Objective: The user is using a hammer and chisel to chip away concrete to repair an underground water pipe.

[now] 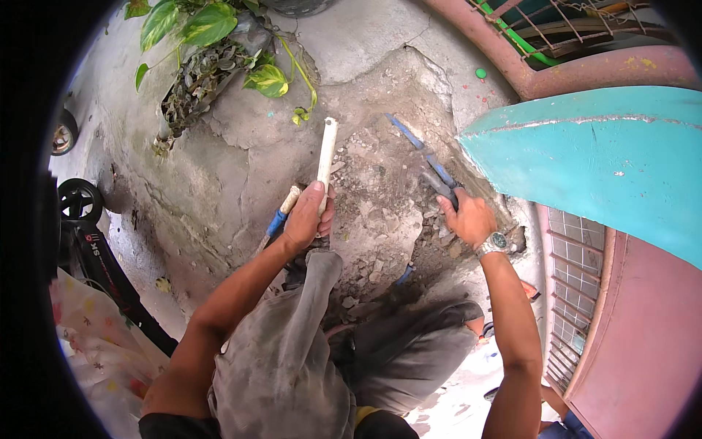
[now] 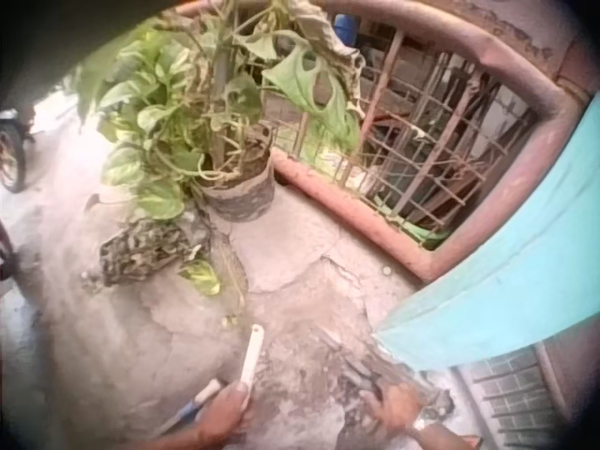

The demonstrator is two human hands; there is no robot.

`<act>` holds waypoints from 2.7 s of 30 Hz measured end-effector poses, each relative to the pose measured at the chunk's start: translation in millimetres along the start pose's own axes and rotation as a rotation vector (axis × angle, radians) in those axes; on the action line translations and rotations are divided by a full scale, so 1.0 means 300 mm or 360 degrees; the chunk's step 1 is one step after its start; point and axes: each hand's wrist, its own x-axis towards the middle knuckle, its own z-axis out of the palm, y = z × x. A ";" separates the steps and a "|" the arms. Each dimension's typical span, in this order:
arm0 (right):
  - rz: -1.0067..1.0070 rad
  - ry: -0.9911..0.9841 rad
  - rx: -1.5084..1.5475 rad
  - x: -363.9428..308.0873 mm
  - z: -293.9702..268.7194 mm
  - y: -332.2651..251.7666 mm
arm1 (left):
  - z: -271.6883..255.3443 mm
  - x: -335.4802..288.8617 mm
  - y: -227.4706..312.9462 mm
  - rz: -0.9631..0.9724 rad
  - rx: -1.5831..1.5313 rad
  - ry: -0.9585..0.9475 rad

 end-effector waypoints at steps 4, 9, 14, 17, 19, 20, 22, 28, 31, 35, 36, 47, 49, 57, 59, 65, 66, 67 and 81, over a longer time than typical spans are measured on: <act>-0.0016 -0.0019 0.0666 -0.066 0.001 -0.036 | 0.037 0.072 0.063 -0.0022 0.0172 -0.0084; 0.0233 -0.0073 0.1325 -0.063 -0.242 -0.169 | 0.121 0.271 0.083 0.0107 0.0829 -0.0247; 0.0190 -0.0027 0.1661 -0.040 -0.390 -0.237 | 0.153 0.233 0.198 -0.0507 0.0260 -0.0389; 0.0118 0.0019 0.1709 -0.030 -0.445 -0.293 | 0.153 0.239 0.180 -0.0498 0.0241 -0.0343; 0.0042 0.0002 0.1681 -0.013 -0.458 -0.311 | 0.147 0.258 0.155 -0.0395 0.0305 -0.0192; 0.0036 -0.0007 0.1687 -0.010 -0.461 -0.325 | 0.141 0.268 0.146 -0.0320 0.0418 -0.0203; -0.0028 0.0004 0.1769 -0.007 -0.471 -0.356 | 0.141 0.280 0.125 -0.0245 0.0529 -0.0211; -0.0234 0.0135 0.0794 0.086 -0.370 -0.280 | 0.160 0.318 0.041 0.0467 0.1275 0.0015; -0.0308 0.0095 0.0495 0.154 -0.335 -0.235 | 0.163 0.326 0.033 0.0367 0.1330 0.0028; -0.0159 0.0021 0.0818 0.092 -0.391 -0.333 | 0.136 0.323 0.017 0.0385 0.1363 0.0062; -0.0166 0.0100 0.0927 0.085 -0.394 -0.349 | 0.133 0.318 0.011 0.0389 0.1348 0.0075; -0.0339 0.0190 0.0617 0.097 -0.361 -0.313 | 0.233 0.297 -0.085 0.0426 0.0964 0.0173; -0.0278 0.0070 0.0339 0.146 -0.289 -0.226 | 0.266 0.303 -0.115 0.0403 0.0931 0.0150; -0.0344 0.0161 0.0455 0.039 -0.294 -0.364 | 0.301 0.327 -0.193 0.0569 0.0749 0.0410; -0.0218 0.0134 0.0178 0.087 -0.217 -0.306 | 0.318 0.335 -0.206 0.0545 0.0772 0.0383; -0.0552 0.0247 0.0406 -0.060 -0.245 -0.410 | 0.286 0.368 -0.293 0.0789 0.0773 0.0338; -0.0558 0.0244 0.0419 -0.036 -0.221 -0.405 | 0.265 0.371 -0.308 0.0791 0.0829 0.0278; -0.0325 0.0205 0.0320 0.004 -0.185 -0.357 | 0.298 0.355 -0.288 0.0787 0.0824 0.0238; -0.0408 0.0201 0.0109 0.206 -0.355 -0.252 | 0.311 0.328 -0.161 0.0416 0.0615 0.0201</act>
